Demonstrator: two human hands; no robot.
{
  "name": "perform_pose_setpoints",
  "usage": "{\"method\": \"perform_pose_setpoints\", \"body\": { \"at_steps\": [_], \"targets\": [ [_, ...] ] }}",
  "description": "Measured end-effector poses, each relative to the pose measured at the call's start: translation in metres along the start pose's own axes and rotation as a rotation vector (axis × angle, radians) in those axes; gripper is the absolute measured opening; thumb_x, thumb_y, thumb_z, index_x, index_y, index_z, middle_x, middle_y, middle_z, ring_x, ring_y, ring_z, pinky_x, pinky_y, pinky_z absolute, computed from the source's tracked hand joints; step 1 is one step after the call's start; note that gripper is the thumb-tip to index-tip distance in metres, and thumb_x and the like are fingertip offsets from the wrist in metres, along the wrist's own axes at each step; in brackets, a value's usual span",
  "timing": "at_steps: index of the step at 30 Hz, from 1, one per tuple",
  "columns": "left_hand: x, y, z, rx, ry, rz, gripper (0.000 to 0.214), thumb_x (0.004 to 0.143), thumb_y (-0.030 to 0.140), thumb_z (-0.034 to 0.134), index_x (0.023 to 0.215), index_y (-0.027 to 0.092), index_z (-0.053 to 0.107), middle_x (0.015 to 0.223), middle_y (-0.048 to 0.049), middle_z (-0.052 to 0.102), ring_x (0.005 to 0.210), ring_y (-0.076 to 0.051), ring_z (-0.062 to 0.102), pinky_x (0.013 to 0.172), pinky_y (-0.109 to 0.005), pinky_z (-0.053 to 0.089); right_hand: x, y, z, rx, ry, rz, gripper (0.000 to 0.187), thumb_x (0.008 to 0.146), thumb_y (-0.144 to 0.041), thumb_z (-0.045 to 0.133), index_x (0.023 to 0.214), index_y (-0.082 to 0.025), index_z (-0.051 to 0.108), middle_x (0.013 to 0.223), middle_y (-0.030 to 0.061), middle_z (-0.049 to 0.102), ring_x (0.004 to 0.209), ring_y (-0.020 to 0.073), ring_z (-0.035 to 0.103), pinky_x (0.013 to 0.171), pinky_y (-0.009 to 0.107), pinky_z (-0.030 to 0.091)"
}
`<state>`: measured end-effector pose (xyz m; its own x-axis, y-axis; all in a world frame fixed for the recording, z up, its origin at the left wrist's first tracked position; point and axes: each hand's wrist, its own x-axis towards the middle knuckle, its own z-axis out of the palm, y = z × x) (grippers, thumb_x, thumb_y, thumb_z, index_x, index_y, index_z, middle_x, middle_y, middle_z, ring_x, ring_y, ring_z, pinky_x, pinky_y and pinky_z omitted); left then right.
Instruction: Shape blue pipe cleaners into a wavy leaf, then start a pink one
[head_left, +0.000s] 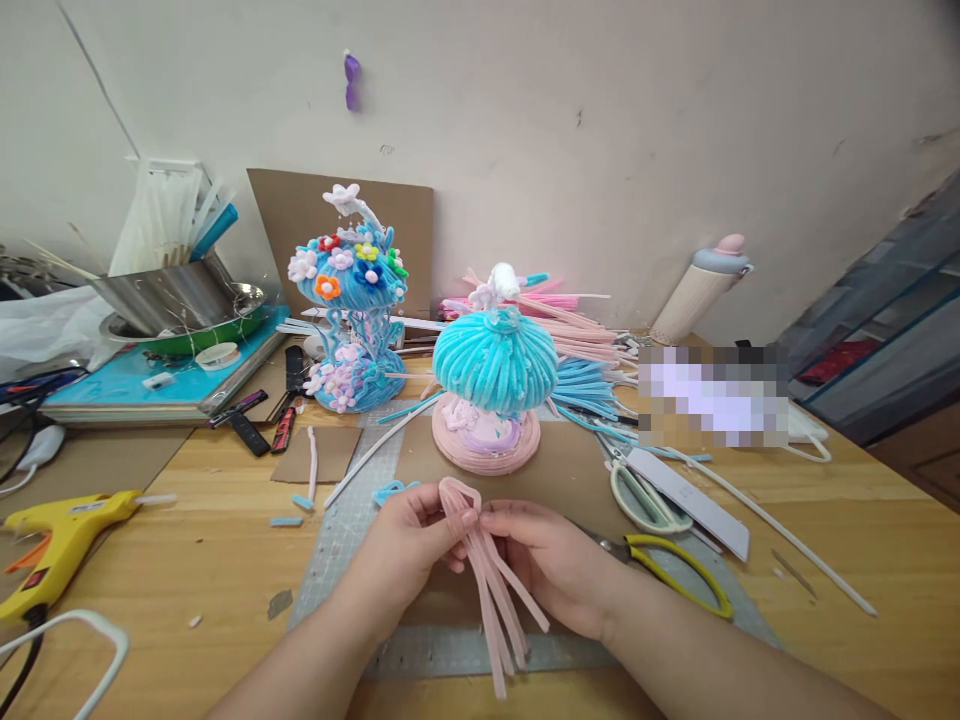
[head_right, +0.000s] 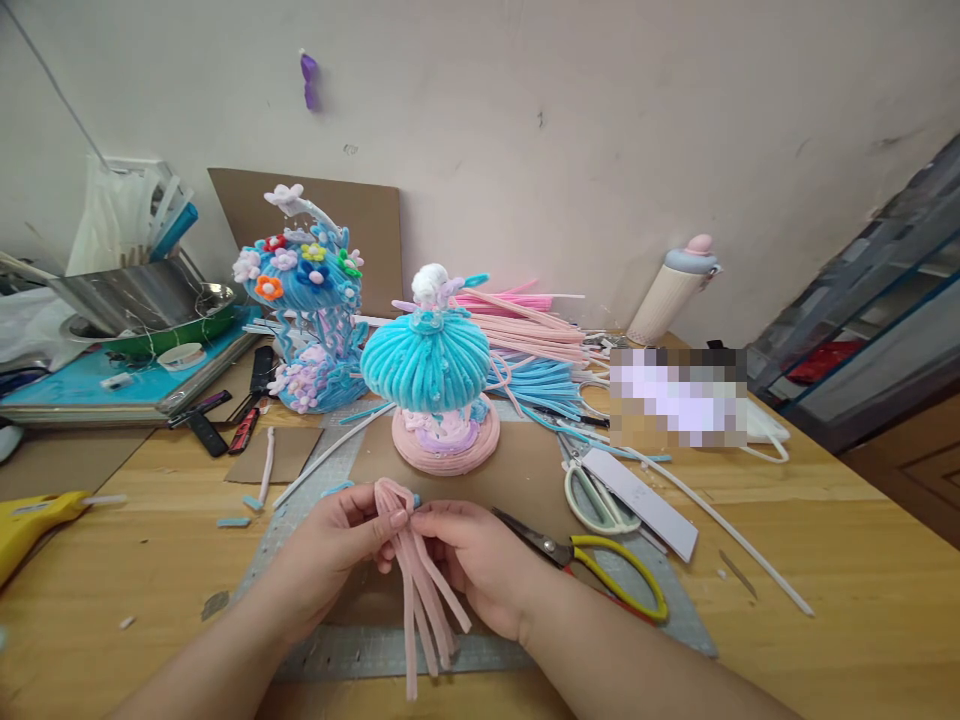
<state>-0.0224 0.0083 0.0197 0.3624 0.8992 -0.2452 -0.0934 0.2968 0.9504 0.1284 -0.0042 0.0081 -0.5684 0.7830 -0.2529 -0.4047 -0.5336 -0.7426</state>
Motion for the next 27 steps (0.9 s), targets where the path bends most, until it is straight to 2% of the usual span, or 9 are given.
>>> {"method": "perform_pose_setpoints", "body": {
  "at_steps": [4, 9, 13, 15, 17, 22, 27],
  "targets": [
    [-0.0002, -0.0006, 0.0007, 0.018, 0.005, -0.008, 0.023, 0.068, 0.033, 0.067, 0.075, 0.012, 0.061, 0.057, -0.0009, 0.058, 0.05, -0.009, 0.048, 0.048, -0.02, 0.04, 0.0001, 0.0012, -0.0004, -0.011, -0.002, 0.006, 0.021, 0.08, -0.022, 0.047, 0.077, -0.01, 0.064, 0.068, 0.005, 0.061, 0.066, 0.0126, 0.053, 0.063, 0.025, 0.036],
    [-0.0007, -0.001, -0.0011, 0.017, -0.034, -0.005, 0.024, 0.073, 0.036, 0.062, 0.073, 0.012, 0.061, 0.056, -0.001, 0.057, 0.048, -0.008, 0.046, 0.047, -0.02, 0.039, -0.0007, -0.0008, 0.0002, -0.106, 0.045, 0.01, 0.016, 0.079, -0.026, 0.05, 0.078, -0.013, 0.059, 0.068, 0.0031, 0.06, 0.064, 0.0121, 0.051, 0.061, 0.025, 0.035],
    [-0.0023, -0.0004, -0.0003, 0.033, -0.062, -0.053, 0.027, 0.071, 0.038, 0.063, 0.068, 0.011, 0.06, 0.056, -0.0007, 0.056, 0.048, -0.008, 0.046, 0.046, -0.02, 0.039, -0.0021, -0.0046, 0.0005, -0.357, 0.263, -0.183, 0.014, 0.076, -0.029, 0.058, 0.079, -0.016, 0.054, 0.068, -0.0023, 0.054, 0.06, 0.009, 0.045, 0.057, 0.023, 0.033],
    [-0.003, -0.0007, 0.0015, 0.053, -0.061, -0.087, 0.028, 0.067, 0.038, 0.066, 0.067, 0.011, 0.059, 0.055, 0.0, 0.055, 0.047, -0.008, 0.046, 0.045, -0.021, 0.04, -0.0017, -0.0058, -0.0001, -0.458, 0.303, -0.261, 0.017, 0.073, -0.031, 0.061, 0.078, -0.017, 0.054, 0.071, -0.0026, 0.053, 0.063, 0.0092, 0.046, 0.058, 0.023, 0.034],
    [-0.0032, -0.0016, 0.0034, 0.055, -0.072, -0.113, 0.028, 0.064, 0.037, 0.069, 0.066, 0.012, 0.057, 0.055, 0.0006, 0.055, 0.046, -0.008, 0.046, 0.044, -0.021, 0.04, -0.0004, -0.0056, -0.0012, -0.5, 0.295, -0.264, 0.021, 0.071, -0.034, 0.064, 0.074, -0.016, 0.054, 0.068, -0.0027, 0.053, 0.061, 0.0091, 0.045, 0.056, 0.023, 0.035],
    [-0.0016, -0.0041, 0.0034, -0.052, -0.002, -0.081, 0.026, 0.069, 0.037, 0.065, 0.076, 0.015, 0.055, 0.057, 0.0008, 0.058, 0.048, -0.009, 0.05, 0.045, -0.021, 0.042, 0.0026, -0.0025, -0.0024, -0.412, 0.334, -0.178, 0.029, 0.069, -0.041, 0.065, 0.067, -0.016, 0.049, 0.052, -0.0061, 0.046, 0.045, 0.0057, 0.039, 0.044, 0.02, 0.028],
    [-0.0009, -0.0018, 0.0007, -0.134, 0.04, -0.076, 0.02, 0.074, 0.033, 0.06, 0.073, 0.015, 0.051, 0.054, -0.0021, 0.062, 0.045, -0.01, 0.054, 0.041, -0.018, 0.035, 0.001, -0.0022, 0.001, -0.289, 0.22, -0.164, 0.028, 0.07, -0.038, 0.064, 0.081, -0.016, 0.051, 0.064, -0.0022, 0.057, 0.051, 0.0081, 0.051, 0.046, 0.02, 0.034]
  ]
}}
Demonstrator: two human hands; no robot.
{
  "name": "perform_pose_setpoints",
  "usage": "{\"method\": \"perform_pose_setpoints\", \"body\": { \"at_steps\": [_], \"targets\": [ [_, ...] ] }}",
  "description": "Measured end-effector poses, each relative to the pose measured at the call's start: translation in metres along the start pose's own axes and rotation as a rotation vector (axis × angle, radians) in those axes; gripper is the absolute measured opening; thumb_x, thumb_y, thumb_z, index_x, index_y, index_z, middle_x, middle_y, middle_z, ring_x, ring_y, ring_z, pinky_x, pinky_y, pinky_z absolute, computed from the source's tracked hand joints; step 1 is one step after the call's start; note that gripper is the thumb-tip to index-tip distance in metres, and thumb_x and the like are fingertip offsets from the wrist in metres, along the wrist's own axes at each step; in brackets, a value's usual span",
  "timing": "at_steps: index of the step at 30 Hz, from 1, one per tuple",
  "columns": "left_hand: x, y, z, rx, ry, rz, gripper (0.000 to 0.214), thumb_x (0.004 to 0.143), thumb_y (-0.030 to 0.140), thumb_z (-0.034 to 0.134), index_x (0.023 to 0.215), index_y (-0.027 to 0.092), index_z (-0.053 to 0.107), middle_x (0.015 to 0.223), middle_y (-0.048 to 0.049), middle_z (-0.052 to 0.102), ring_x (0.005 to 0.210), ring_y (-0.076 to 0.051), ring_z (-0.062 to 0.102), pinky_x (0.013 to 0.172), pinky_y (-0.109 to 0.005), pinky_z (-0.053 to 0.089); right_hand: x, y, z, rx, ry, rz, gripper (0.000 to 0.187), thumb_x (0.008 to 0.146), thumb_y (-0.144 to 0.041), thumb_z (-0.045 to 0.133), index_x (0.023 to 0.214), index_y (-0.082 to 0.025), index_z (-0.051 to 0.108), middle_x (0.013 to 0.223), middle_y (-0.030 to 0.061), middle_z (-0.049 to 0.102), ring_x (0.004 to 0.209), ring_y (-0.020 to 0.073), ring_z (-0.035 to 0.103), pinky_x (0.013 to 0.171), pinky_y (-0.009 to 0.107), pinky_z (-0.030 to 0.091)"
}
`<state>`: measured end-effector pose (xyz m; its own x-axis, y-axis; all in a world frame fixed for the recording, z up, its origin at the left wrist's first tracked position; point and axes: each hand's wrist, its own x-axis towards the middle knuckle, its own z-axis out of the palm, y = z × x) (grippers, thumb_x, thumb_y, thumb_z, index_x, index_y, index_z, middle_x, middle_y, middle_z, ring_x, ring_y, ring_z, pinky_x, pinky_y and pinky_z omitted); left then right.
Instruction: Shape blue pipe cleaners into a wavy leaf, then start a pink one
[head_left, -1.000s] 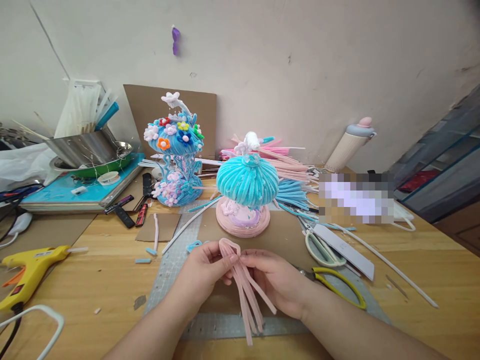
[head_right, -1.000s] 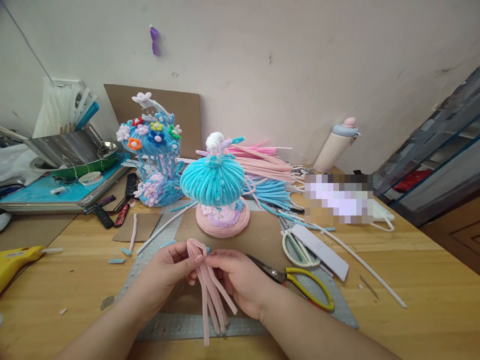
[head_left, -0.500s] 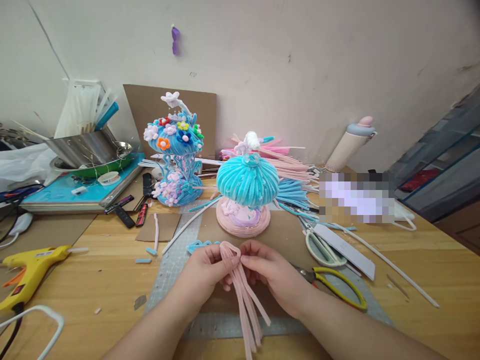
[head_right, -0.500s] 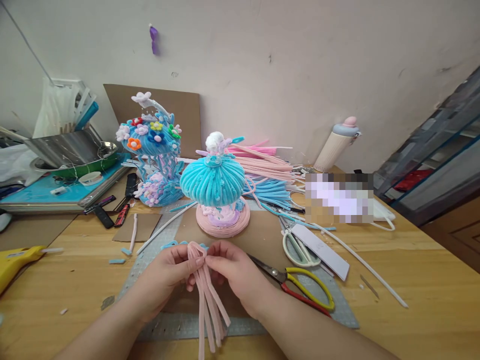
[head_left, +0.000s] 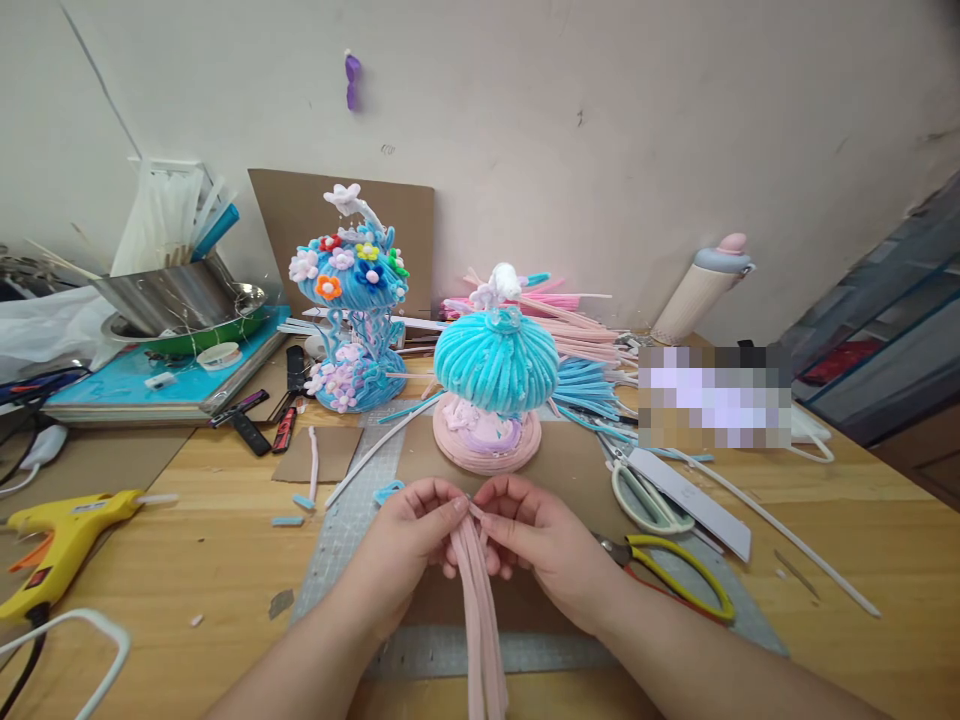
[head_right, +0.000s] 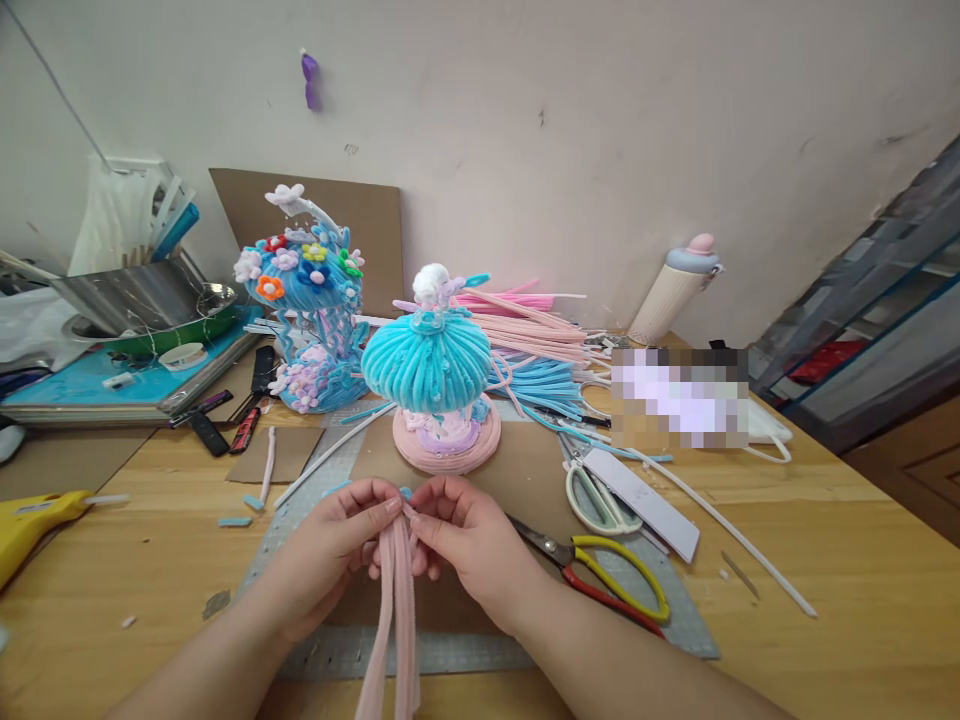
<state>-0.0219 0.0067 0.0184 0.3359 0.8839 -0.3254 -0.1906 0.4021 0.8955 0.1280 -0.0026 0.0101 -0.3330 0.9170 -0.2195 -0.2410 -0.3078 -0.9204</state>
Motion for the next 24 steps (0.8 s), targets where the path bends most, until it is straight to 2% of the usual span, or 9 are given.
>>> {"method": "perform_pose_setpoints", "body": {
  "at_steps": [4, 8, 10, 13, 16, 20, 24],
  "targets": [
    [-0.001, 0.003, 0.0, 0.004, 0.036, 0.032, 0.02, 0.073, 0.032, 0.062, 0.073, 0.016, 0.05, 0.054, -0.0008, 0.062, 0.044, -0.009, 0.052, 0.041, -0.018, 0.034, 0.0, -0.001, -0.001, -0.019, -0.023, 0.017, 0.028, 0.069, -0.037, 0.066, 0.08, -0.014, 0.054, 0.062, -0.0017, 0.057, 0.052, 0.0082, 0.052, 0.047, 0.02, 0.035],
    [0.002, 0.001, -0.002, 0.114, 0.07, 0.098, 0.021, 0.071, 0.033, 0.064, 0.073, 0.015, 0.052, 0.051, 0.003, 0.056, 0.042, -0.007, 0.046, 0.042, -0.019, 0.036, 0.001, -0.004, -0.006, -0.036, -0.011, 0.061, 0.028, 0.07, -0.04, 0.065, 0.071, -0.014, 0.053, 0.054, -0.0032, 0.055, 0.044, 0.0054, 0.046, 0.042, 0.018, 0.028],
    [0.003, -0.001, -0.003, 0.183, 0.088, 0.142, 0.022, 0.069, 0.034, 0.065, 0.072, 0.015, 0.054, 0.049, 0.0051, 0.051, 0.039, -0.006, 0.042, 0.04, -0.018, 0.034, 0.001, -0.006, -0.007, -0.039, 0.017, 0.064, 0.027, 0.069, -0.038, 0.065, 0.069, -0.014, 0.053, 0.053, -0.0033, 0.054, 0.041, 0.0041, 0.042, 0.041, 0.018, 0.026],
    [0.004, -0.003, -0.003, 0.252, 0.121, 0.176, 0.023, 0.069, 0.036, 0.065, 0.072, 0.015, 0.055, 0.048, 0.0061, 0.048, 0.037, -0.006, 0.038, 0.036, -0.018, 0.03, 0.001, -0.007, -0.008, 0.038, -0.021, 0.111, 0.025, 0.07, -0.035, 0.065, 0.069, -0.014, 0.052, 0.054, -0.0035, 0.054, 0.04, 0.003, 0.039, 0.039, 0.017, 0.025],
    [0.003, -0.001, -0.002, 0.181, 0.126, 0.114, 0.023, 0.068, 0.037, 0.066, 0.071, 0.016, 0.056, 0.048, 0.0053, 0.05, 0.037, -0.006, 0.038, 0.035, -0.018, 0.03, 0.001, -0.004, -0.008, 0.079, -0.06, 0.115, 0.025, 0.07, -0.034, 0.065, 0.075, -0.015, 0.051, 0.055, -0.0041, 0.055, 0.041, 0.0049, 0.047, 0.039, 0.016, 0.03],
    [0.0, 0.003, -0.001, -0.045, 0.054, -0.007, 0.023, 0.065, 0.034, 0.069, 0.071, 0.015, 0.057, 0.051, 0.0031, 0.054, 0.041, -0.005, 0.041, 0.039, -0.016, 0.031, 0.002, 0.002, -0.007, -0.002, -0.051, 0.06, 0.028, 0.07, -0.037, 0.065, 0.077, -0.015, 0.05, 0.057, -0.0021, 0.058, 0.047, 0.0098, 0.056, 0.042, 0.019, 0.038],
    [0.0, 0.003, -0.001, -0.057, 0.047, -0.014, 0.023, 0.065, 0.033, 0.07, 0.07, 0.013, 0.059, 0.052, 0.002, 0.056, 0.044, -0.005, 0.044, 0.041, -0.017, 0.033, 0.002, 0.003, -0.006, 0.015, -0.048, 0.072, 0.029, 0.071, -0.04, 0.063, 0.077, -0.015, 0.05, 0.061, -0.0004, 0.061, 0.048, 0.0108, 0.058, 0.043, 0.02, 0.041]
  ]
}}
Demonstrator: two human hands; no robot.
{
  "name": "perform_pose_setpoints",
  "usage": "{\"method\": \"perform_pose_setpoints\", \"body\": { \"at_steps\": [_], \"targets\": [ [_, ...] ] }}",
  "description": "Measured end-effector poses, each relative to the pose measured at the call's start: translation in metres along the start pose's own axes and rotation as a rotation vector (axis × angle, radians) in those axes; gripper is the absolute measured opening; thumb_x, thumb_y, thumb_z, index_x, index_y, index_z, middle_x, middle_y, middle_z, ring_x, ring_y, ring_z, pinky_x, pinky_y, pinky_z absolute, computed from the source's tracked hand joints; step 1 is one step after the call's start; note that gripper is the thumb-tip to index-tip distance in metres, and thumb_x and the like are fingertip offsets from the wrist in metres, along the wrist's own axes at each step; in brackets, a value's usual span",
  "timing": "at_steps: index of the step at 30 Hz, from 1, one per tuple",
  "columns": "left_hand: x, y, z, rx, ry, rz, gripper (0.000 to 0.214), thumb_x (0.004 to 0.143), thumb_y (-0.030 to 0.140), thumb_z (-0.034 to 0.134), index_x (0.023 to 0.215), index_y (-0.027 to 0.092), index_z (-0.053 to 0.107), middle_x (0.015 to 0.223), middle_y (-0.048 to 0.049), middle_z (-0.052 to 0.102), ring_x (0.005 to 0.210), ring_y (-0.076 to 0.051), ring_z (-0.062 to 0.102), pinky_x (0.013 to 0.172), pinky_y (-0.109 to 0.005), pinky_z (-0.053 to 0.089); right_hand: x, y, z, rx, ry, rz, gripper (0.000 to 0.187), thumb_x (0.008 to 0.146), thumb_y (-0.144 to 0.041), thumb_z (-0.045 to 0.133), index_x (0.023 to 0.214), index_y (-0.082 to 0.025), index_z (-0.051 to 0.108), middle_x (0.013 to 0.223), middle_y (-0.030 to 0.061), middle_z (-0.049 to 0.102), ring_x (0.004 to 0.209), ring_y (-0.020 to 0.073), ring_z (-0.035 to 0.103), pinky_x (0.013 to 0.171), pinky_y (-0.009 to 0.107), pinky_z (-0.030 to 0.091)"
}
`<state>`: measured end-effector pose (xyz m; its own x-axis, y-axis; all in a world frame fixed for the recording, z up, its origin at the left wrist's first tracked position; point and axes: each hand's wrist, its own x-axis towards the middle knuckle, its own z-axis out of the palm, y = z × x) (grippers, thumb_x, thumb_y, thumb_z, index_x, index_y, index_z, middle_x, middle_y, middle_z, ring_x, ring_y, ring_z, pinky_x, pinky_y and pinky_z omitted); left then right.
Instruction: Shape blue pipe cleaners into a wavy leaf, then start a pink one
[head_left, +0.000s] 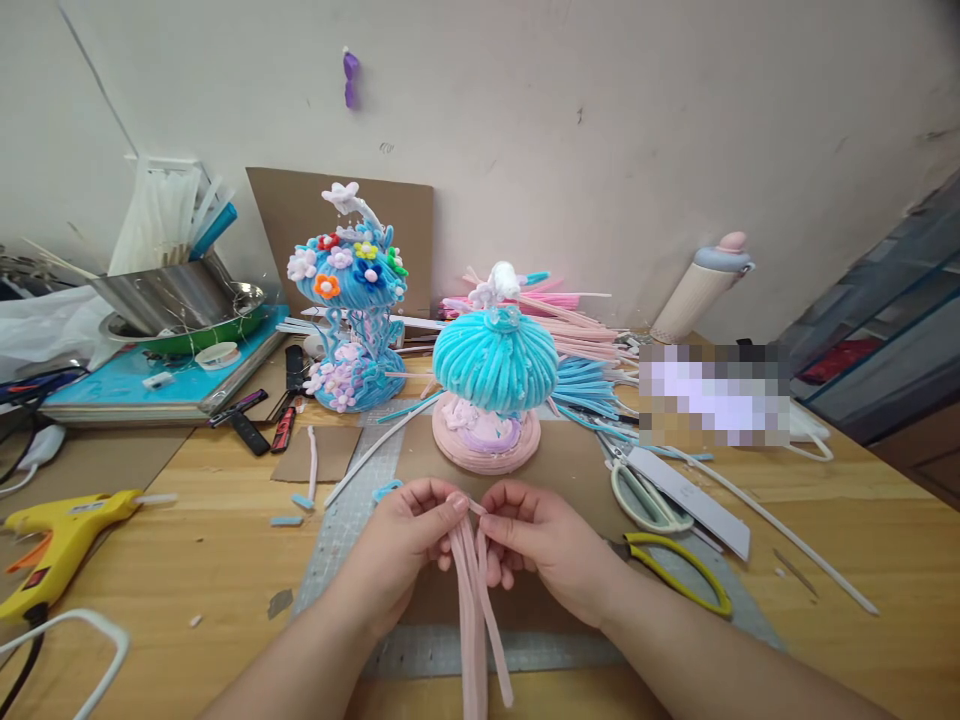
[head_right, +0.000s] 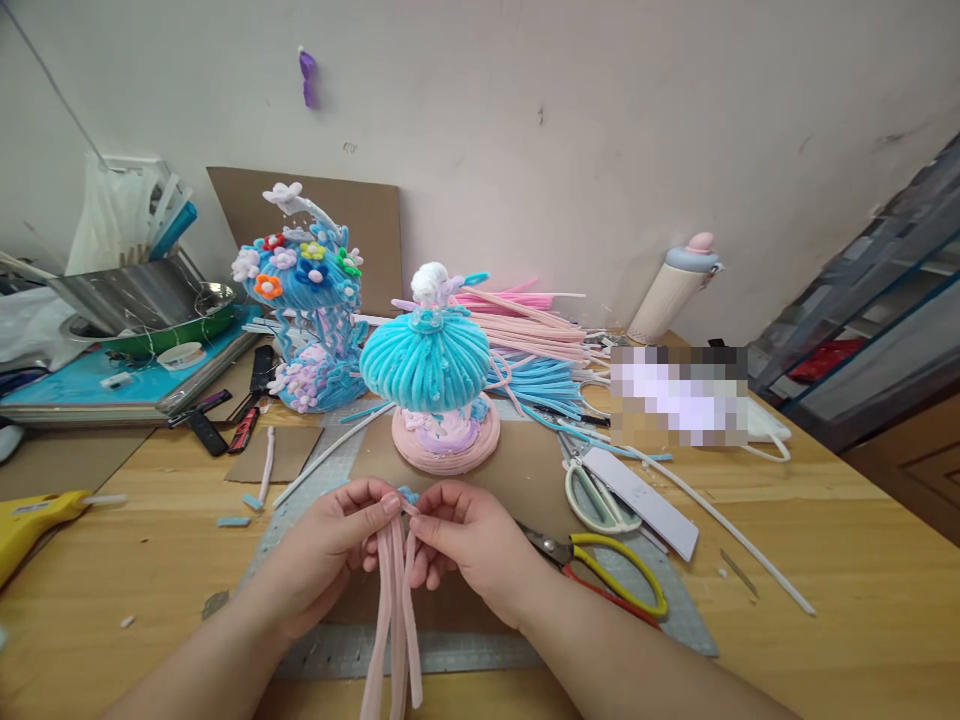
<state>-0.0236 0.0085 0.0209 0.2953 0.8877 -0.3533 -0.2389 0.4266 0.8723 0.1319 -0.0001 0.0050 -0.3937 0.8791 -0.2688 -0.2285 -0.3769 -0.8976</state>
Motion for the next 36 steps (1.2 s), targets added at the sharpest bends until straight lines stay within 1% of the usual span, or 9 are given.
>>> {"method": "perform_pose_setpoints", "body": {
  "at_steps": [5, 8, 13, 17, 23, 27, 31, 34, 36],
  "targets": [
    [0.0, -0.002, 0.0, 0.054, 0.015, 0.013, 0.021, 0.066, 0.032, 0.07, 0.069, 0.014, 0.059, 0.053, 0.002, 0.058, 0.044, -0.006, 0.046, 0.041, -0.018, 0.033, -0.001, -0.001, 0.002, 0.01, -0.028, 0.035, 0.03, 0.073, -0.042, 0.06, 0.075, -0.014, 0.05, 0.06, 0.0031, 0.062, 0.045, 0.0105, 0.056, 0.04, 0.019, 0.038],
    [0.0, -0.002, 0.0, 0.036, 0.002, 0.018, 0.02, 0.067, 0.032, 0.069, 0.071, 0.014, 0.06, 0.06, -0.0011, 0.063, 0.049, -0.008, 0.05, 0.046, -0.019, 0.036, -0.002, -0.003, 0.001, 0.117, -0.071, 0.057, 0.025, 0.073, -0.036, 0.062, 0.073, -0.013, 0.053, 0.061, 0.0019, 0.06, 0.047, 0.0075, 0.052, 0.042, 0.018, 0.036],
    [0.0, -0.001, -0.001, -0.019, -0.027, -0.016, 0.021, 0.066, 0.032, 0.07, 0.072, 0.014, 0.06, 0.063, -0.0028, 0.065, 0.052, -0.009, 0.054, 0.047, -0.019, 0.035, -0.003, -0.007, -0.002, 0.399, -0.17, 0.247, 0.016, 0.073, -0.025, 0.064, 0.076, -0.01, 0.058, 0.064, -0.0002, 0.053, 0.052, 0.0035, 0.044, 0.047, 0.015, 0.031],
    [-0.001, -0.002, 0.0, -0.043, -0.041, -0.028, 0.02, 0.066, 0.029, 0.071, 0.071, 0.014, 0.06, 0.063, -0.0029, 0.065, 0.052, -0.009, 0.054, 0.048, -0.019, 0.036, -0.004, -0.01, -0.002, 0.499, -0.213, 0.332, 0.012, 0.073, -0.02, 0.062, 0.079, -0.009, 0.059, 0.073, 0.0031, 0.053, 0.053, 0.0027, 0.038, 0.047, 0.014, 0.027],
    [-0.001, -0.004, 0.0, -0.062, -0.086, -0.074, 0.017, 0.069, 0.027, 0.069, 0.072, 0.013, 0.06, 0.064, -0.0023, 0.063, 0.052, -0.008, 0.053, 0.048, -0.019, 0.036, -0.002, -0.006, -0.006, 0.534, -0.22, 0.348, 0.007, 0.072, -0.012, 0.057, 0.078, -0.01, 0.057, 0.074, 0.0054, 0.055, 0.053, 0.0032, 0.037, 0.048, 0.014, 0.027],
    [0.001, -0.004, -0.001, -0.034, -0.11, -0.067, 0.017, 0.071, 0.028, 0.066, 0.071, 0.012, 0.059, 0.067, -0.0055, 0.066, 0.054, -0.01, 0.055, 0.05, -0.02, 0.037, 0.0, -0.002, -0.006, 0.515, -0.236, 0.373, 0.011, 0.074, -0.02, 0.053, 0.073, -0.01, 0.056, 0.074, 0.007, 0.057, 0.051, 0.0044, 0.036, 0.048, 0.015, 0.028],
    [0.001, -0.004, -0.001, -0.03, -0.076, -0.045, 0.017, 0.07, 0.027, 0.067, 0.069, 0.012, 0.058, 0.062, -0.0038, 0.065, 0.05, -0.008, 0.052, 0.048, -0.019, 0.035, 0.0, 0.0, -0.004, 0.5, -0.239, 0.353, 0.016, 0.076, -0.023, 0.053, 0.079, -0.009, 0.059, 0.075, 0.0068, 0.057, 0.051, 0.0042, 0.034, 0.049, 0.016, 0.028],
    [0.001, -0.004, -0.001, -0.004, -0.079, -0.046, 0.018, 0.071, 0.028, 0.066, 0.069, 0.012, 0.058, 0.065, -0.0053, 0.066, 0.051, -0.008, 0.052, 0.048, -0.019, 0.035, 0.001, 0.0, -0.004, 0.532, -0.259, 0.376, 0.022, 0.077, -0.03, 0.052, 0.076, -0.009, 0.058, 0.075, 0.0083, 0.058, 0.051, 0.005, 0.035, 0.047, 0.016, 0.025],
    [0.001, -0.004, -0.001, 0.013, -0.067, -0.058, 0.018, 0.07, 0.029, 0.067, 0.07, 0.012, 0.058, 0.066, -0.006, 0.066, 0.052, -0.009, 0.053, 0.048, -0.02, 0.035, 0.001, 0.0, -0.005, 0.519, -0.261, 0.377, 0.02, 0.076, -0.029, 0.054, 0.075, -0.01, 0.057, 0.075, 0.0088, 0.058, 0.052, 0.0054, 0.035, 0.046, 0.016, 0.024]
  ]
}}
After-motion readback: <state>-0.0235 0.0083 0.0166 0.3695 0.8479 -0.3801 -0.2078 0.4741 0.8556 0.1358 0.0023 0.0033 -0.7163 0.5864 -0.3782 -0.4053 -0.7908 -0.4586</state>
